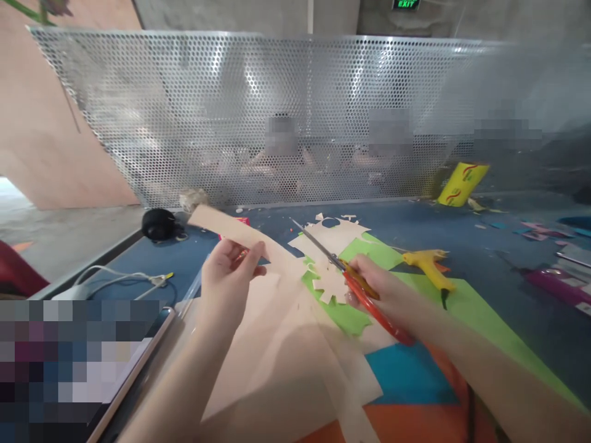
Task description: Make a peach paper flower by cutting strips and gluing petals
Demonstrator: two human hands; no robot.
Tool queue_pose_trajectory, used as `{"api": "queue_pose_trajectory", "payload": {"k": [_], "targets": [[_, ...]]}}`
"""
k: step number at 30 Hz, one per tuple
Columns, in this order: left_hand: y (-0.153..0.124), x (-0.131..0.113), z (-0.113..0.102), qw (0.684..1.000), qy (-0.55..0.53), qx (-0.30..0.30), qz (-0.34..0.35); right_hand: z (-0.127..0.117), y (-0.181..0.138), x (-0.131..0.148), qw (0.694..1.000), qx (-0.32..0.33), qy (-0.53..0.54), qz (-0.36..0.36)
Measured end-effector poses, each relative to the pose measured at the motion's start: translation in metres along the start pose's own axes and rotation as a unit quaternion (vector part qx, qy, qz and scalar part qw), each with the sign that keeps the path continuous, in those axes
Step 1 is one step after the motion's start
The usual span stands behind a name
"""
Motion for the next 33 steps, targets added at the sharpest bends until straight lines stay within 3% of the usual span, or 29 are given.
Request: {"api": "queue_pose_trajectory", "payload": {"k": [4, 8, 11, 18, 23, 30, 33], "targets": [[-0.009, 0.0, 0.006, 0.992, 0.041, 0.12, -0.009, 0.009, 0.008, -0.005, 0.996, -0.034, 0.081, -0.009], [-0.022, 0.008, 0.014, 0.956, 0.093, 0.258, -0.102, 0.02, 0.015, -0.011, 0.976, -0.106, 0.191, -0.015], [-0.031, 0.019, 0.019, 0.934, 0.134, 0.296, -0.151, 0.026, 0.019, -0.01, 0.957, -0.109, 0.264, -0.053], [-0.04, 0.022, 0.028, 0.907, 0.189, 0.332, -0.179, 0.022, 0.022, -0.006, 0.946, -0.155, 0.282, -0.029], [-0.037, 0.017, 0.022, 0.903, 0.251, 0.329, -0.112, 0.022, 0.023, -0.011, 0.934, -0.168, 0.31, -0.047], [-0.023, 0.019, 0.01, 0.944, 0.213, 0.209, -0.139, 0.019, 0.021, -0.011, 0.95, -0.172, 0.254, -0.053], [-0.017, 0.011, 0.009, 0.961, 0.202, 0.172, -0.078, 0.01, 0.02, -0.016, 0.948, -0.209, 0.234, -0.059]]}}
Point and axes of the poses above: each hand's wrist, its own y-axis towards the middle knuckle, its own z-axis out of the palm, x = y × z, the point moved 1 cm from there along y, towards the middle knuckle, and after that the axes turned 14 degrees about -y, right-handed, at the moved point
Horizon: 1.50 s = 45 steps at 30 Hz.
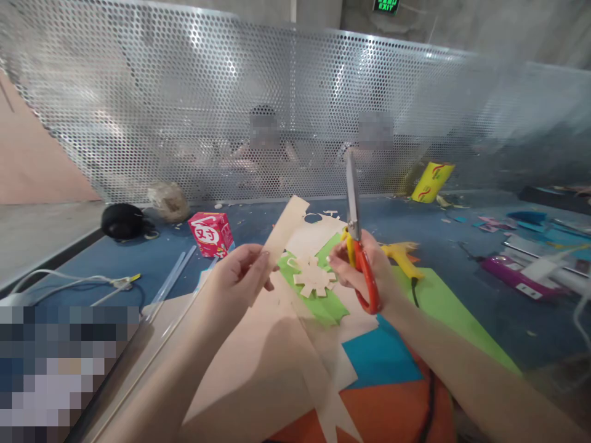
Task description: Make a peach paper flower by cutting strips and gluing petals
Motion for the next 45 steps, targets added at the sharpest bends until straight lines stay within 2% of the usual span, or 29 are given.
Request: {"api": "queue_pose_trajectory", "payload": {"k": [3, 5, 9, 12, 15, 19, 24, 35, 41, 45], "targets": [[0.002, -0.006, -0.006, 0.997, 0.002, -0.051, 0.065, -0.012, 0.003, 0.002, 1.0, -0.009, -0.01, -0.027], [0.003, -0.009, -0.01, 0.993, -0.002, -0.076, 0.088, -0.018, 0.004, 0.006, 0.997, 0.019, -0.063, -0.026], [0.001, -0.016, -0.015, 0.983, 0.011, -0.141, 0.118, -0.025, 0.002, 0.011, 0.975, 0.099, -0.197, -0.007], [0.0, -0.023, -0.019, 0.974, 0.002, -0.188, 0.129, -0.025, 0.001, 0.012, 0.957, 0.13, -0.258, -0.009], [0.001, -0.027, -0.023, 0.969, -0.032, -0.208, 0.128, -0.024, 0.0, 0.009, 0.943, 0.154, -0.294, -0.004], [0.004, -0.026, -0.025, 0.971, -0.07, -0.189, 0.128, -0.024, -0.002, 0.008, 0.937, 0.168, -0.307, -0.005], [0.002, -0.024, -0.019, 0.988, -0.057, -0.106, 0.101, -0.023, -0.005, 0.017, 0.927, 0.186, -0.327, 0.001], [-0.006, -0.028, -0.009, 0.993, -0.034, -0.086, 0.066, -0.02, -0.005, 0.021, 0.926, 0.183, -0.329, 0.025], [-0.007, -0.026, -0.009, 0.993, -0.042, -0.082, 0.07, -0.018, -0.005, 0.023, 0.923, 0.19, -0.334, 0.034], [-0.005, -0.023, -0.009, 0.997, -0.019, -0.047, 0.066, -0.017, -0.006, 0.024, 0.92, 0.196, -0.338, 0.043]]}}
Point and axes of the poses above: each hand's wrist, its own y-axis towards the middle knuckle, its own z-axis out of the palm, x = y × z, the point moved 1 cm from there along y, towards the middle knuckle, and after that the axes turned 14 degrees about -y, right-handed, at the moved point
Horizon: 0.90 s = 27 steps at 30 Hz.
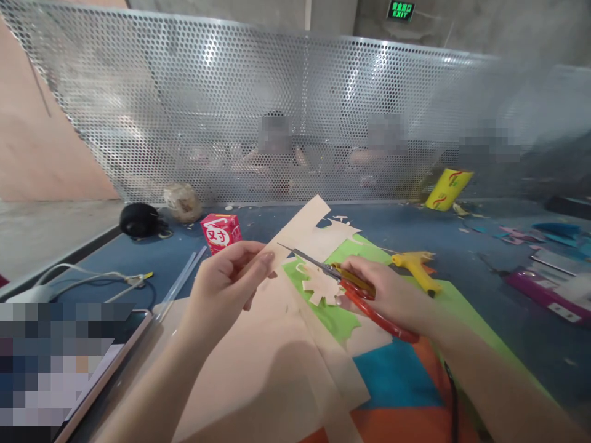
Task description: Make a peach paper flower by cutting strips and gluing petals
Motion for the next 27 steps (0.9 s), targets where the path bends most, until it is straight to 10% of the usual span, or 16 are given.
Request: {"api": "queue_pose_trajectory", "payload": {"k": [27], "targets": [[-0.01, -0.004, 0.015, 0.999, -0.015, 0.02, -0.043, 0.004, -0.002, -0.005, 1.0, 0.008, 0.006, 0.006]]}}
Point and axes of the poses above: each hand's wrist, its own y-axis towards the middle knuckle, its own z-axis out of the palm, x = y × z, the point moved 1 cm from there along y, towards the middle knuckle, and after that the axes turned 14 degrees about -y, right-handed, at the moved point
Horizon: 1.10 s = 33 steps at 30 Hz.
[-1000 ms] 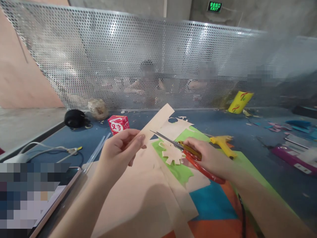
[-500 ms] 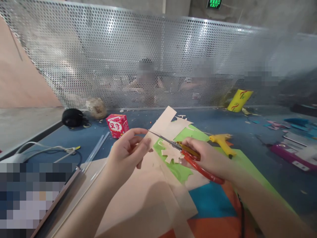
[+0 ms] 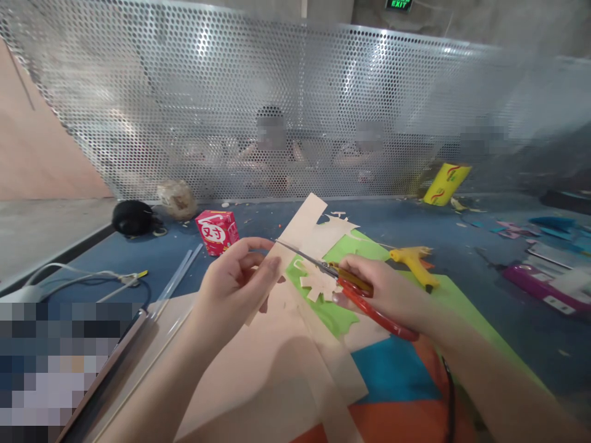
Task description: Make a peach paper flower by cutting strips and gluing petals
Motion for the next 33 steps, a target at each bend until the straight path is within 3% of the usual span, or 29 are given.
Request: {"api": "queue_pose_trajectory", "payload": {"k": [15, 18, 21, 24, 28, 30, 33], "targets": [[0.001, -0.001, -0.001, 0.999, 0.012, 0.001, -0.036, -0.006, -0.001, 0.007, 0.999, -0.004, -0.046, 0.011], [0.003, -0.001, -0.003, 0.998, 0.036, 0.022, -0.047, -0.004, 0.0, 0.003, 0.999, -0.014, -0.042, 0.003], [0.009, 0.008, -0.012, 0.988, 0.097, 0.07, -0.1, -0.002, 0.002, -0.002, 0.998, -0.02, -0.052, 0.008], [0.019, 0.024, -0.029, 0.948, 0.264, 0.094, -0.149, 0.0, 0.005, -0.006, 0.997, -0.022, -0.076, 0.01], [0.03, 0.039, -0.046, 0.844, 0.531, 0.056, -0.055, -0.001, 0.008, -0.01, 0.994, -0.034, -0.101, 0.022], [0.031, 0.043, -0.043, 0.822, 0.567, 0.053, 0.007, -0.004, 0.011, -0.014, 0.99, -0.057, -0.124, 0.047], [0.031, 0.047, -0.024, 0.818, 0.554, 0.121, 0.098, -0.009, 0.019, -0.025, 0.971, -0.086, -0.19, 0.118]]}}
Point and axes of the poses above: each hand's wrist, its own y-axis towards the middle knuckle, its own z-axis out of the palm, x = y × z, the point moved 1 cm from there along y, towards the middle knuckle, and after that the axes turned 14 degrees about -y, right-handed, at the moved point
